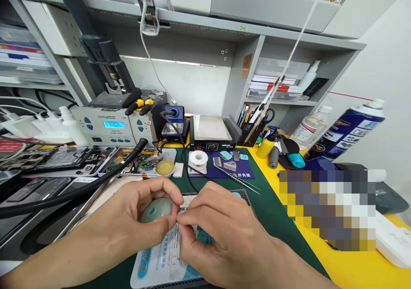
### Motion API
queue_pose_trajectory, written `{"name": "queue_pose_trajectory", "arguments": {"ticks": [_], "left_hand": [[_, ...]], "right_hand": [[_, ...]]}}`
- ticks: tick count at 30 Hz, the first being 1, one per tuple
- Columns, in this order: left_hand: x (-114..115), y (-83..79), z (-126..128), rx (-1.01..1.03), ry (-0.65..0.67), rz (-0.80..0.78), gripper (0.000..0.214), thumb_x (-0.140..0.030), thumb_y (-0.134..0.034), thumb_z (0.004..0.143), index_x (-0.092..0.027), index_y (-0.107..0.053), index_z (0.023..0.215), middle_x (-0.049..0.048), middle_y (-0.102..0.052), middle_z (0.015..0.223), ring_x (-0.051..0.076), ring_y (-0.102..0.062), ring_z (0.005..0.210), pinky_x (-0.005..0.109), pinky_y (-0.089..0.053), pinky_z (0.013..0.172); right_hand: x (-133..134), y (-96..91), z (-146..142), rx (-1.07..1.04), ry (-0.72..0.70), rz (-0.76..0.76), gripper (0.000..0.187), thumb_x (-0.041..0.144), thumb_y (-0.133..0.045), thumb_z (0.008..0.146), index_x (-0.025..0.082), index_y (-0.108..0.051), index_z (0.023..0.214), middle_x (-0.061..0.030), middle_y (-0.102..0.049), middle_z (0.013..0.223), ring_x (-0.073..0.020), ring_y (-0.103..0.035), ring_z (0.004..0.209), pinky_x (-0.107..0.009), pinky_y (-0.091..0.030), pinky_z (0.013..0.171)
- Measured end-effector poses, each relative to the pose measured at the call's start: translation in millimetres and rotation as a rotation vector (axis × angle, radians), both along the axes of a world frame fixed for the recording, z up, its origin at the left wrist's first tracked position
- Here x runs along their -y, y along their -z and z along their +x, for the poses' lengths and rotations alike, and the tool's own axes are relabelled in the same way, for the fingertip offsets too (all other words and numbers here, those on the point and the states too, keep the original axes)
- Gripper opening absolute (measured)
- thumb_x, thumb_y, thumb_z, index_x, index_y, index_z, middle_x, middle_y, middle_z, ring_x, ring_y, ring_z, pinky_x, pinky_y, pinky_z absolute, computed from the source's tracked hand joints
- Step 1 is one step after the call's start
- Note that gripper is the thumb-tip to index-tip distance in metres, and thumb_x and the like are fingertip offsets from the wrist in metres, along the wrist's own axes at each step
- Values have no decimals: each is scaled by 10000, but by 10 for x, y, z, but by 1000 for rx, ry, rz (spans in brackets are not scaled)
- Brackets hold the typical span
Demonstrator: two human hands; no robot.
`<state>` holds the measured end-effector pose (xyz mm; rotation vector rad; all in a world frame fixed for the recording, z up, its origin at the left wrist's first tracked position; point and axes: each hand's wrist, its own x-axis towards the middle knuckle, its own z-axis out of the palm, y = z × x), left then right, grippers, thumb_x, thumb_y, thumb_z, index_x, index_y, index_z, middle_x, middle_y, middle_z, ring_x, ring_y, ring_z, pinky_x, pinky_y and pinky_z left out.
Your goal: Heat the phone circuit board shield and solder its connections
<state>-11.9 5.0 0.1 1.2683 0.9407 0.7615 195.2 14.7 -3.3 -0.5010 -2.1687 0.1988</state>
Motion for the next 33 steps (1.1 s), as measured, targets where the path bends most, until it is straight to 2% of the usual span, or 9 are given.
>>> {"name": "queue_pose_trajectory", "arguments": {"ticks": [11,14,18,21,27,30,33], "left_hand": [[11,24,25,28,10,3,176,-210,-715,817,-192,-638,975,-54,-573,783,85,-409,668,211,-340,595],[7,31,20,35,-7,-7,200,-213,-729,814,-201,-631,988,-55,-566,779,85,-393,660,213,-314,575],[2,41,1,55,-48,-8,236,-223,-756,809,-210,-621,1002,-69,-510,738,82,-352,631,211,-273,540],[-2,32,-4,66,-48,10,205,-231,-748,835,-205,-620,994,-68,-522,731,76,-369,622,200,-288,535],[27,-10,20,64,-42,-13,222,-170,-735,824,-213,-601,995,-86,-575,715,56,-392,587,164,-309,514],[60,-19,62,-10,-94,47,223,-190,-724,818,-231,-595,995,-88,-586,713,54,-415,558,158,-295,485],[86,-17,90,-121,-133,173,194,-232,-710,821,-241,-592,974,-71,-607,745,68,-465,569,167,-345,492]], "right_hand": [[11,47,28,37,36,-44,246,-66,-648,786,161,-697,867,-38,-730,783,-163,-619,744,-307,-530,676],[14,1,35,28,28,-133,205,-33,-658,831,157,-719,880,-39,-743,806,-153,-643,752,-290,-541,685],[37,-71,62,45,23,-285,206,25,-685,868,164,-775,992,-34,-762,850,-142,-672,760,-269,-556,691],[52,-92,74,31,50,-311,215,42,-699,858,173,-783,1007,-25,-753,834,-143,-671,744,-272,-551,677],[48,-110,53,19,50,-347,159,49,-678,876,170,-770,918,-13,-736,771,-125,-656,688,-251,-527,639],[40,-111,48,14,45,-353,150,46,-677,867,170,-759,888,-9,-736,762,-119,-649,679,-243,-521,633],[33,-100,51,-7,37,-331,157,43,-679,868,174,-758,899,-11,-740,769,-124,-655,684,-247,-525,633]]}}
